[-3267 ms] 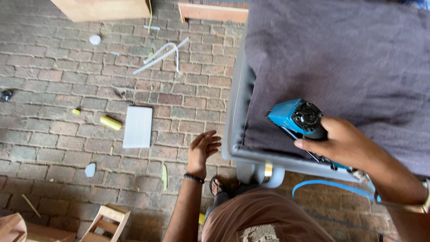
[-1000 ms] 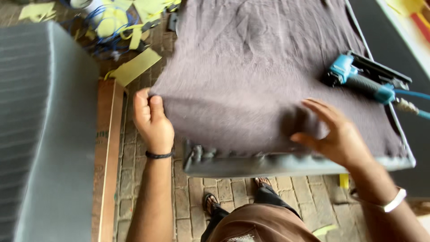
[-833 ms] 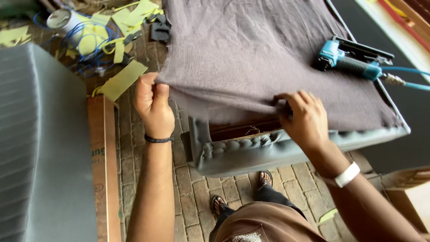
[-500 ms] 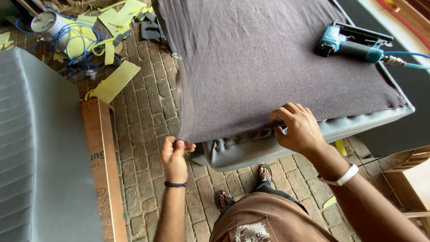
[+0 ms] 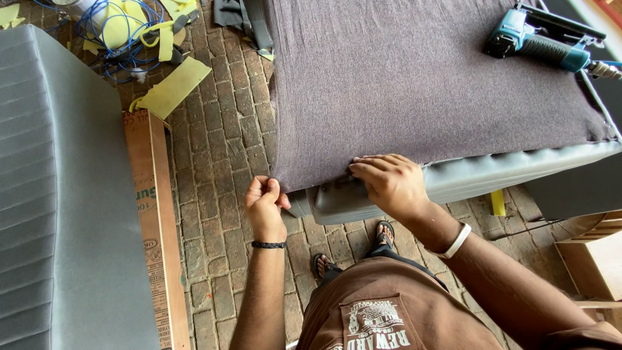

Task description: The person cuts excess fabric from a cushion using scissors and then uses a pneumatic staple gun to attach the fabric to the cushion frame. The person trims the fabric and staples it along the edges to secure it in place.

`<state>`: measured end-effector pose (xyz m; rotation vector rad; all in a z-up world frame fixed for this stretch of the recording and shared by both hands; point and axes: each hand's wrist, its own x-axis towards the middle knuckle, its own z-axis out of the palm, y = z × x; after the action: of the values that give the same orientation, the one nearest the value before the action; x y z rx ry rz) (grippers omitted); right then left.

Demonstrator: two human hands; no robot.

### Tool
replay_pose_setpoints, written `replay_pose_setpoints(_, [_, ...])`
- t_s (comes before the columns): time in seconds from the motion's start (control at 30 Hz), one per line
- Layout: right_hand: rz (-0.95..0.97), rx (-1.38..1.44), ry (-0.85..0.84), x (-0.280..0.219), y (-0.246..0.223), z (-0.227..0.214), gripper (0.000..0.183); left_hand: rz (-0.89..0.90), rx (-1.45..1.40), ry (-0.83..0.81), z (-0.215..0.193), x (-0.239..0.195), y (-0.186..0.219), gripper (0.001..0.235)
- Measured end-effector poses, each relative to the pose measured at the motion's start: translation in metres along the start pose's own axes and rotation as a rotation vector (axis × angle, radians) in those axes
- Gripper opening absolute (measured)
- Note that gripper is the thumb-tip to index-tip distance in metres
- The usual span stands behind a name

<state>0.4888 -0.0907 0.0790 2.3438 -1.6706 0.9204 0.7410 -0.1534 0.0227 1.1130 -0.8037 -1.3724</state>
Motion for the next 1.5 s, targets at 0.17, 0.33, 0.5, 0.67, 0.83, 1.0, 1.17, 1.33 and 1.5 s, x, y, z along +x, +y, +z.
replay_pose_setpoints(0.17, [-0.061,-0.059,0.033,-0.003,0.000,0.007,0.026,0.985,0.865,0.007,0.023,-0.013,0.028,0.033])
replay_pose_setpoints(0.33, [-0.049,-0.054,-0.022,0.000,-0.007,0.001,0.014,1.238,1.174,-0.671,0.068,0.004,0.021,0.045])
replay_pose_setpoints(0.5, [-0.037,-0.052,0.045,0.001,-0.015,-0.005,0.014,1.251,1.050,-0.725,0.068,0.031,-0.001,0.009])
replay_pose_setpoints(0.67, [-0.069,-0.088,-0.041,-0.009,-0.021,-0.006,0.025,1.237,1.086,-0.775,0.057,0.020,-0.009,0.011])
replay_pose_setpoints(0.83, [-0.056,-0.024,-0.134,-0.014,-0.010,-0.010,0.029,1.305,1.097,-0.759,0.056,0.016,-0.003,0.008])
replay_pose_setpoints(1.0, [0.091,-0.009,-0.119,-0.037,0.050,-0.043,0.024,1.325,1.050,-0.723,0.056,0.014,0.000,0.007])
replay_pose_setpoints(1.17, [0.554,-0.221,-0.126,-0.036,0.181,-0.097,0.031,1.246,0.977,-0.697,0.059,0.011,0.003,0.012])
replay_pose_setpoints(1.33, [0.598,-0.451,-0.245,-0.014,0.286,-0.114,0.068,1.207,0.990,-0.648,0.068,0.005,0.009,0.018])
replay_pose_setpoints(1.5, [0.679,-0.480,-0.471,0.012,0.327,-0.100,0.090,1.190,1.064,-0.610,0.073,-0.015,0.029,0.012])
